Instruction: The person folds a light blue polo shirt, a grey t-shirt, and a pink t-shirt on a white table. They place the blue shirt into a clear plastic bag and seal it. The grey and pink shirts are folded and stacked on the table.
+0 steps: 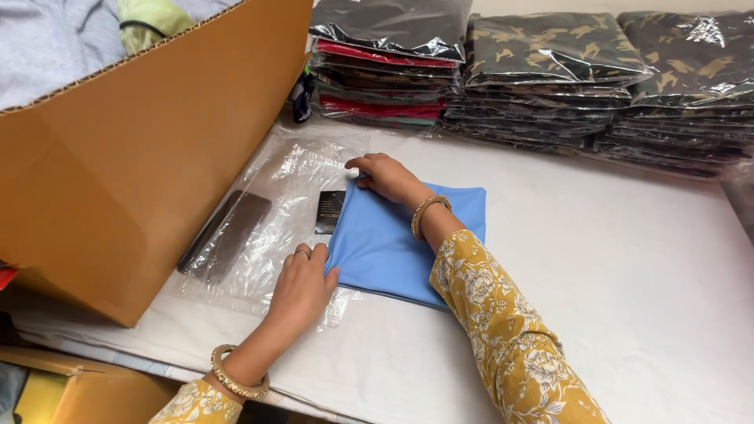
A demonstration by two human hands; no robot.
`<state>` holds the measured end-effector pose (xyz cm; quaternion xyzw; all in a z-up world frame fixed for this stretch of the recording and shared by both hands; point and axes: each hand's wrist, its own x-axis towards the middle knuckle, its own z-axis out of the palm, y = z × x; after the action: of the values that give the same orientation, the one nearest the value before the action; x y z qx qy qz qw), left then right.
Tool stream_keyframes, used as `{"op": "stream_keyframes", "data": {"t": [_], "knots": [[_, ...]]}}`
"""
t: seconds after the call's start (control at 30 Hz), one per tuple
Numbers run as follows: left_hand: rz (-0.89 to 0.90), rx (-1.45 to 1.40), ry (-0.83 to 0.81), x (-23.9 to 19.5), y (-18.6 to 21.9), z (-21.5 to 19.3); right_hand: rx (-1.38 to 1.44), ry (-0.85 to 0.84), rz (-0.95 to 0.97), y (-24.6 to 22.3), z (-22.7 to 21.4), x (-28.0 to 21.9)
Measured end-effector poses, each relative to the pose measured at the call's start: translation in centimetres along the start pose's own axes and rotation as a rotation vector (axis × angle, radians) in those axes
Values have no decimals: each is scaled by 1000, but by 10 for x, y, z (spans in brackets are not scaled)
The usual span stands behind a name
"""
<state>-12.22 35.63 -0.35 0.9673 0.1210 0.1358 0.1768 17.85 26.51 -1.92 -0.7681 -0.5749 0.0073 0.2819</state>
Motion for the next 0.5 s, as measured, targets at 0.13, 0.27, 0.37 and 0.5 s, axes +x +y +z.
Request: {"op": "stream_keyframes", "data": {"t": [0.13,0.27,0.37,0.5], "knots": [[-70,-115,-109,10,9,-20,-177,87,77,-19,-36,-12],[61,-270,68,34,38,-70,-236,212,69,-51,-147,-65],[161,-477,204,63,62,-110,26,272,136,-91,-231,-117],[503,-695,306,101,96,-146,142,380,337,-134,-293,-176]]}}
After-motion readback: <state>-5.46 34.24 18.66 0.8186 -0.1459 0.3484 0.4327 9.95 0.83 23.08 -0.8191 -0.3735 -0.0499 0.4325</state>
